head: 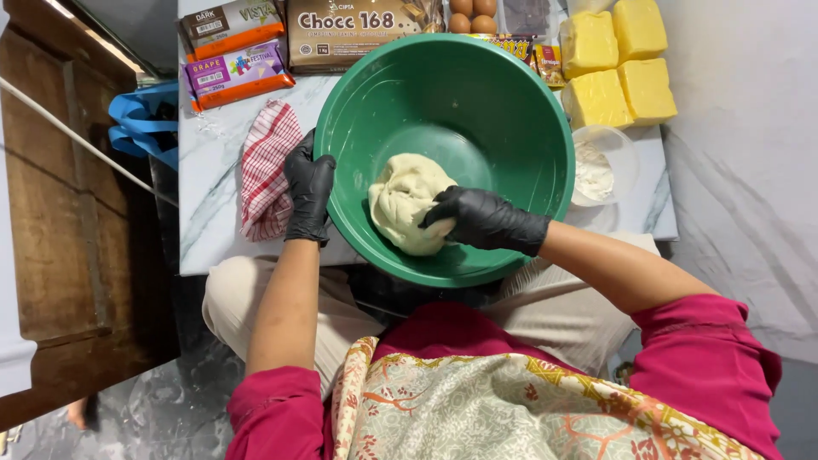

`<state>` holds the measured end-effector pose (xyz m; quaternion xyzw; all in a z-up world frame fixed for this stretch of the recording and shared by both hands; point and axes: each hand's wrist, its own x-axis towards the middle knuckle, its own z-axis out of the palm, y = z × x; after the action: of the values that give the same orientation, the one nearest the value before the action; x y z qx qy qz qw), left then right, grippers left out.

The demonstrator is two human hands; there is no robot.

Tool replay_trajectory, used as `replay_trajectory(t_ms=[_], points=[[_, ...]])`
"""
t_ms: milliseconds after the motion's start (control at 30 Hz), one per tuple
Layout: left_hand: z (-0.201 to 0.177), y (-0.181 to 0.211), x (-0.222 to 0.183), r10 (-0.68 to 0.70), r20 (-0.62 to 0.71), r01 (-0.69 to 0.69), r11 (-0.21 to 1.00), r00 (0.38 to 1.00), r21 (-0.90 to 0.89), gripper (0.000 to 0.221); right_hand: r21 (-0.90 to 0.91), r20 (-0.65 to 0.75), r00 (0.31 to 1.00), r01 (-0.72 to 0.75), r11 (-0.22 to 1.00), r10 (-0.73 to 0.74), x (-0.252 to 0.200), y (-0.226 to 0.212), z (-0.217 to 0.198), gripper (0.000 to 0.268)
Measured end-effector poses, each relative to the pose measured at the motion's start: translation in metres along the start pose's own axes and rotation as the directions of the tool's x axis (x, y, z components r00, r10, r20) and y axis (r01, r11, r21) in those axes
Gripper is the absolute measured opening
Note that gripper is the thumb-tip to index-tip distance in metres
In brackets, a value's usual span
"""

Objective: A person wearing black gloves is kneading a large ball of dough in a green plastic bowl on a marble countertop.

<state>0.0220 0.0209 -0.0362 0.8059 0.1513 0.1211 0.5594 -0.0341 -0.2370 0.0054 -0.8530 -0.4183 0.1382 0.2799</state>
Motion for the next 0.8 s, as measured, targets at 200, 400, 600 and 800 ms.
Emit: replay_trajectory(t_ms=[200,400,600,800], points=[[-0.001,-0.001,-0.009,0.013,0.03,-0.014,1.0,0.999,0.022,0.052,0.462,-0.192,0.848,-0.366,0.808,0.494,0.027,0.007,-0.063,0.04],[-0.003,0.011,-0.012,-0.023,0.05,0.023,1.0,0.999,-0.016,0.052,0.335,-0.416,0.651,-0.54,0.772,0.635,0.012,0.066,-0.098,0.036],[-0.001,0.016,-0.015,-0.033,0.049,0.036,0.998,0.998,-0.052,0.055,0.424,-0.298,0.669,-0.547,0.722,0.681,0.025,0.098,-0.085,0.012],[0.0,0.028,-0.015,-0.103,0.025,0.104,0.992,0.994,-0.074,0.054,0.005,-0.107,0.721,-0.688,0.725,0.685,0.109,0.152,0.012,0.014]])
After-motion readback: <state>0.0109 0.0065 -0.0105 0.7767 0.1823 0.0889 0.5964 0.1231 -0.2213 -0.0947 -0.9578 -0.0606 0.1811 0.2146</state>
